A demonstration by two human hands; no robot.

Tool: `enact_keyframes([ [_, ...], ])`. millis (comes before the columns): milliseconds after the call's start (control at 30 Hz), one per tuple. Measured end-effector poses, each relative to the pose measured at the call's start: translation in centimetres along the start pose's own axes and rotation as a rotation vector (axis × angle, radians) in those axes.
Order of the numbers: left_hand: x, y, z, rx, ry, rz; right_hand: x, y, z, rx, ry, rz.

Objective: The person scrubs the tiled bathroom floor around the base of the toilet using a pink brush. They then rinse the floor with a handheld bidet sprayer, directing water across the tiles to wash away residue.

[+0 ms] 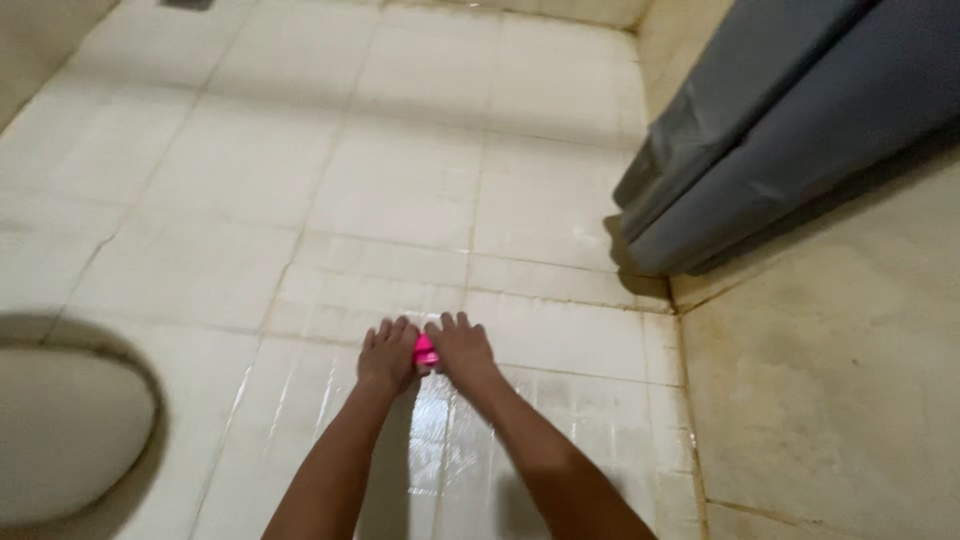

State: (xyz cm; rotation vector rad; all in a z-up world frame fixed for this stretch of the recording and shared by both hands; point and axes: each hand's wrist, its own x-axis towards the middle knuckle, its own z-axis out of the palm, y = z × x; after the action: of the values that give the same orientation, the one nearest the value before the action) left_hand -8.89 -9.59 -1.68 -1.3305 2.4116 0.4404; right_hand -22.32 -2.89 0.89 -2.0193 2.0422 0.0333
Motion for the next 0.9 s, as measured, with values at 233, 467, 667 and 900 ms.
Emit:
enact_keyframes([
  [233, -2.8, -1.3, 3.4, 0.156, 0.096, 0.221, -5.8, -2.3, 1.1, 0.062, 0.038, 0.014],
  [467, -10.6, 2.4, 4.7, 0.163, -0.118, 0.407, -15.5, -2.4, 4.3, 0.041, 0.039, -0.033],
  [667, -14.8, 5.4, 7.9, 0.06, -0.026, 0.569, -21.0, -2.0, 6.8, 0.025, 0.048, -0.015],
  [900, -16.0, 6.0, 9.8, -0.009, 0.028, 0.584, -23.4, -2.0, 6.5, 0.041, 0.025, 0.053],
])
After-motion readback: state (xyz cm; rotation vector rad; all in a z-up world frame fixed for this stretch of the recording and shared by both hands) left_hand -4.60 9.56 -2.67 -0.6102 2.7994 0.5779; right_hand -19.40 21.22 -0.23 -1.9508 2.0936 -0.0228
